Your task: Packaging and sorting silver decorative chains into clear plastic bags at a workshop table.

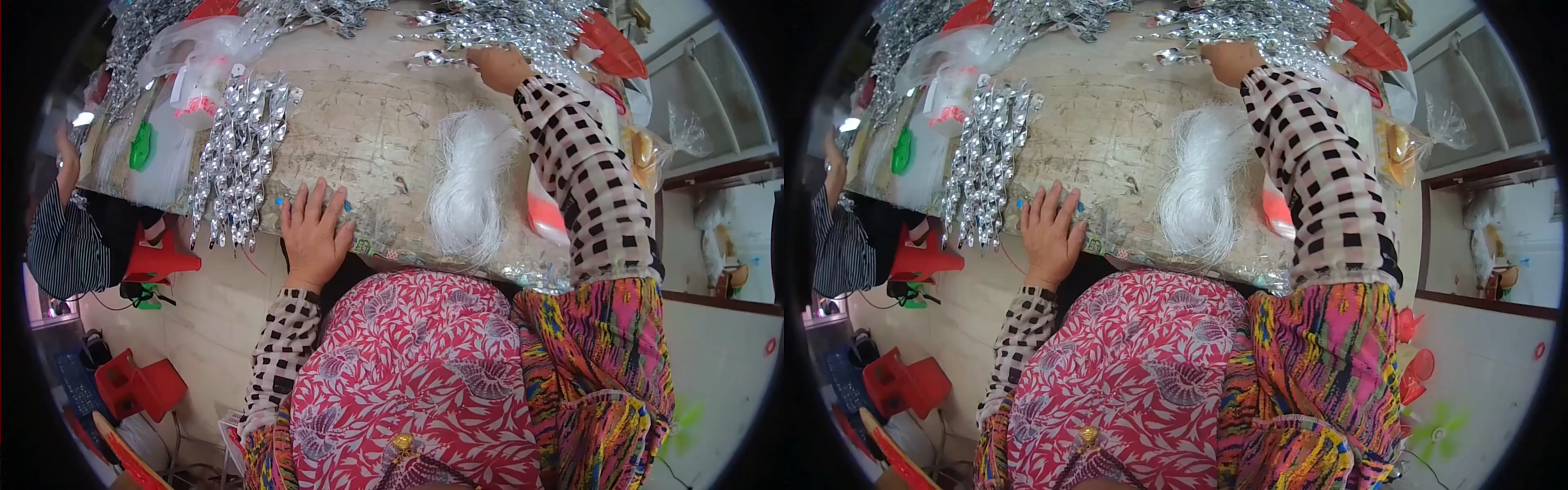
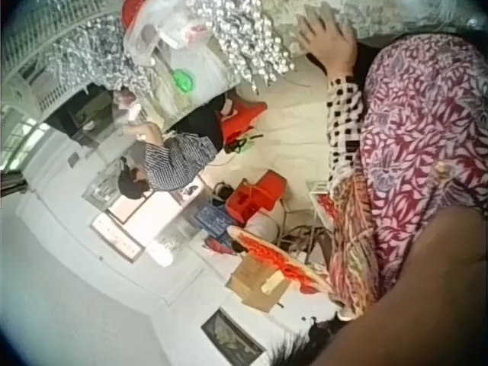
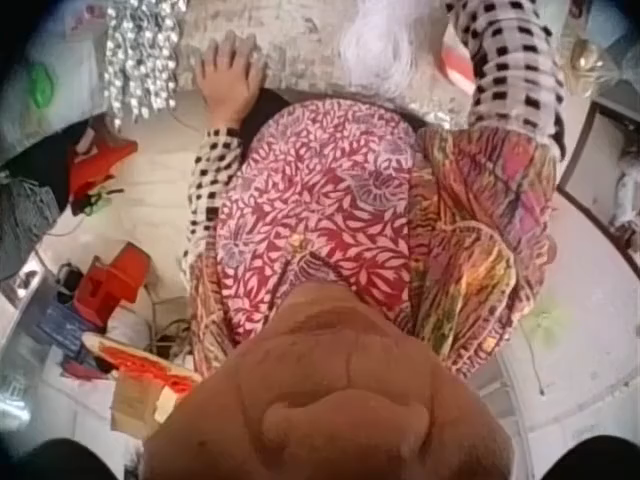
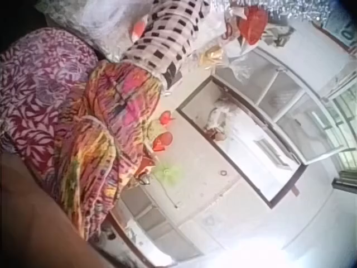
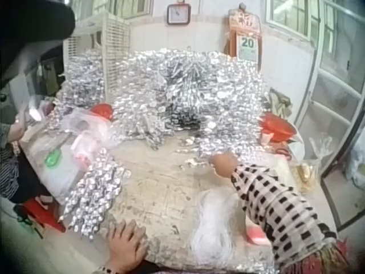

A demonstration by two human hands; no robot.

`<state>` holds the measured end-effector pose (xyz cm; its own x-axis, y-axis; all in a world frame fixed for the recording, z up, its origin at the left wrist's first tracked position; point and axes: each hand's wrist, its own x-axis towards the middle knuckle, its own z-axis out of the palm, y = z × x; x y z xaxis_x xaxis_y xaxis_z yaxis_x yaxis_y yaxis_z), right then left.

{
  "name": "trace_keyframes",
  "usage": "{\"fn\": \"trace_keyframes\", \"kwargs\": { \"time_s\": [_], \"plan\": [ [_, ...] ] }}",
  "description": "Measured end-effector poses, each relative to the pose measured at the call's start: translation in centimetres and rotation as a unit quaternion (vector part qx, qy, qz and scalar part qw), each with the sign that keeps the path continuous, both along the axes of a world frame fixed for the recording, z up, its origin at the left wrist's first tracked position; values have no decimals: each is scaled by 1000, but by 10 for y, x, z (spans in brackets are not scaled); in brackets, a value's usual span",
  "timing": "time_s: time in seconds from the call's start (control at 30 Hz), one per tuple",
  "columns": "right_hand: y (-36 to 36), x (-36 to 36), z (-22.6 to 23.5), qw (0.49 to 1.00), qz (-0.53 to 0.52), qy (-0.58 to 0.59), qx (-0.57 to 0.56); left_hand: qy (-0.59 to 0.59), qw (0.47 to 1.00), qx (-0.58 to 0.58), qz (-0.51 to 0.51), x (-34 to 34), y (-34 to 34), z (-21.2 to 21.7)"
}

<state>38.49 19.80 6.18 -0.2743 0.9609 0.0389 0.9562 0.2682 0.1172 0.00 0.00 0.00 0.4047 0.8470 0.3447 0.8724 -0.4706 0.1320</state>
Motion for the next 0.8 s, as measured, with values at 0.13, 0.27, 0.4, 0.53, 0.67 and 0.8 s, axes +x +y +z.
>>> {"fn": "trace_keyframes", "kwargs": {
  "time_s": [0.13, 0.27, 0.4, 0.53, 0.67, 0.8],
  "plan": [
    [-1, 8, -11, 996, -68, -47, 14, 1, 1000, 8, -12, 9, 1, -1],
    [4, -1, -13, 986, -118, -44, 106, -3, 1000, 5, -15, 9, 4, 0],
    [-13, -34, -5, 989, -96, -72, 84, -1, 1000, -2, -14, 4, 3, 0],
    [-73, -43, -14, 995, 29, 20, 93, 5, 1000, -7, -19, 11, -1, -4],
    [-142, -12, -3, 991, 56, 114, 48, 13, 1000, -5, -17, 25, -1, -16],
    [-197, 59, 13, 973, -9, 215, 79, 22, 1000, -2, -14, 26, 3, -17]
  ]
}}
